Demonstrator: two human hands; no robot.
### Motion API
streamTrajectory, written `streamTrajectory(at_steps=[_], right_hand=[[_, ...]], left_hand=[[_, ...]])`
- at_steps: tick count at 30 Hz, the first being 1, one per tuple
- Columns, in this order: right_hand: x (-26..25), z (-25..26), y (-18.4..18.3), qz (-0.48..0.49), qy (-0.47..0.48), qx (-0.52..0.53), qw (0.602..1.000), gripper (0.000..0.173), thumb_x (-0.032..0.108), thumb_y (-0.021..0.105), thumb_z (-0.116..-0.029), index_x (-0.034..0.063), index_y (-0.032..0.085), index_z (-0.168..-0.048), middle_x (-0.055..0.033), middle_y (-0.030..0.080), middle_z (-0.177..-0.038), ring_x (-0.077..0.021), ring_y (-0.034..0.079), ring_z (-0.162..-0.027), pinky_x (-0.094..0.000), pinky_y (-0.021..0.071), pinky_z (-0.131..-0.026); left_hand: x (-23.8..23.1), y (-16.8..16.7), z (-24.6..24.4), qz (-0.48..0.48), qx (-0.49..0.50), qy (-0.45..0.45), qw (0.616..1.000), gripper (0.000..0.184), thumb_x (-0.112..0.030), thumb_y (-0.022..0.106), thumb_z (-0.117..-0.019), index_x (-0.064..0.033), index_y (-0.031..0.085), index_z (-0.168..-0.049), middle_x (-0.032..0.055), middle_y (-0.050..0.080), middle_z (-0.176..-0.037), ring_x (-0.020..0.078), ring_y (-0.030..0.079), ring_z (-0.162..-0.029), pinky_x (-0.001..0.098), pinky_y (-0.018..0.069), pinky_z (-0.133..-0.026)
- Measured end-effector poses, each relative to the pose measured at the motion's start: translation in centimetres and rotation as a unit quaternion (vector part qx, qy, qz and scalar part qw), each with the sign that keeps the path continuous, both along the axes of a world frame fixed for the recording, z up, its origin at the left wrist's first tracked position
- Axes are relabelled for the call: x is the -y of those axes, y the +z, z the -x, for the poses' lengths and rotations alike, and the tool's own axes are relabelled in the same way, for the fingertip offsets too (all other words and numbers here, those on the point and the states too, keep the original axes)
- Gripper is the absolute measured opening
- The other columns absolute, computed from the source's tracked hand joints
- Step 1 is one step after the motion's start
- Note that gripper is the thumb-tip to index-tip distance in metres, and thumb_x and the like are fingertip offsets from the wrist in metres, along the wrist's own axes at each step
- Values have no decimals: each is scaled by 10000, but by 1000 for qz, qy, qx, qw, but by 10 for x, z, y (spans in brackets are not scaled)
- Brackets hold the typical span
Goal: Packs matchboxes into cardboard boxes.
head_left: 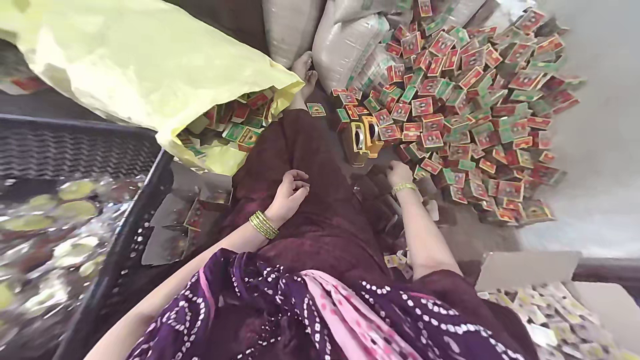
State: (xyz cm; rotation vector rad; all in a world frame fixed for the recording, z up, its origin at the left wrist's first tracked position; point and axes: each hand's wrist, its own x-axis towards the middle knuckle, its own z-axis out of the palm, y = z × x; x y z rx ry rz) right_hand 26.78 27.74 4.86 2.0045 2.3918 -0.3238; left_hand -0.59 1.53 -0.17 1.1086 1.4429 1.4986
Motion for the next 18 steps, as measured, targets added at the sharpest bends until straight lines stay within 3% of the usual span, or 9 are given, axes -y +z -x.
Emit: streamTrajectory(at_steps=[2, 5, 8, 10, 12, 15, 18], right_hand=[[12, 6, 7, -80, 86, -68, 991, 247, 208, 600, -1021, 86, 738, -1187, -168, 699, -1230, -355, 643, -1195, -582, 487, -1036], [35, 16, 19, -247, 246, -161, 923, 203, 153, 604, -1022, 41, 751, -1105, -160, 730, -1107, -327, 695, -1082, -517, 542, -992], [76, 34, 46, -314, 322, -221, 866, 192, 179, 624, -1022, 64, 755, -1104, -122, 737, -1099, -281, 702, -1067, -473, 556, -973], [106, 45, 67, -313, 360, -257, 840, 171, 175, 644, -1013, 68, 762, -1074, -99, 744, -1071, -238, 710, -1041, -424, 577, -942], [130, 56, 82, -264, 405, -300, 822, 152, 161, 653, -1007, 63, 761, -1048, -74, 739, -1026, -178, 706, -992, -362, 590, -910], [154, 64, 89, -140, 438, -356, 814, 134, 131, 667, -994, 59, 760, -1059, -46, 729, -1015, -106, 696, -948, -288, 603, -863], [160, 48, 95, -112, 394, -343, 845, 234, 170, 630, -1023, 59, 725, -1207, -71, 728, -1135, -122, 706, -1008, -308, 603, -908]], left_hand=[[1, 1, 0, -8, -34, -16, 999, 441, -114, 546, -962, 27, 442, -1367, 135, 609, -1290, 168, 692, -1036, 341, 604, -868], [2, 2, -4, -24, -81, -27, 996, 399, -106, 600, -952, 12, 492, -1318, 141, 602, -1297, 172, 674, -1104, 317, 607, -880], [2, 1, -10, -53, -130, -9, 990, 640, -207, 762, -893, 6, 452, -1411, 182, 528, -1426, 221, 606, -1250, 364, 565, -997], [3, 2, -13, -85, -162, 14, 983, 941, -337, 880, -783, -14, 373, -1507, 187, 446, -1531, 259, 526, -1352, 403, 500, -1092], [6, 6, -14, -115, -180, 12, 977, 1121, -407, 932, -706, -28, 309, -1557, 181, 434, -1549, 262, 492, -1382, 421, 462, -1130], [16, 14, -17, -114, -175, -51, 977, 978, -373, 928, -718, 5, 422, -1465, 124, 626, -1333, 138, 618, -1220, 340, 527, -1064], [21, 13, -18, -86, -141, -109, 980, 825, -309, 923, -739, 18, 503, -1370, 86, 701, -1206, 113, 677, -1124, 342, 569, -1018]])
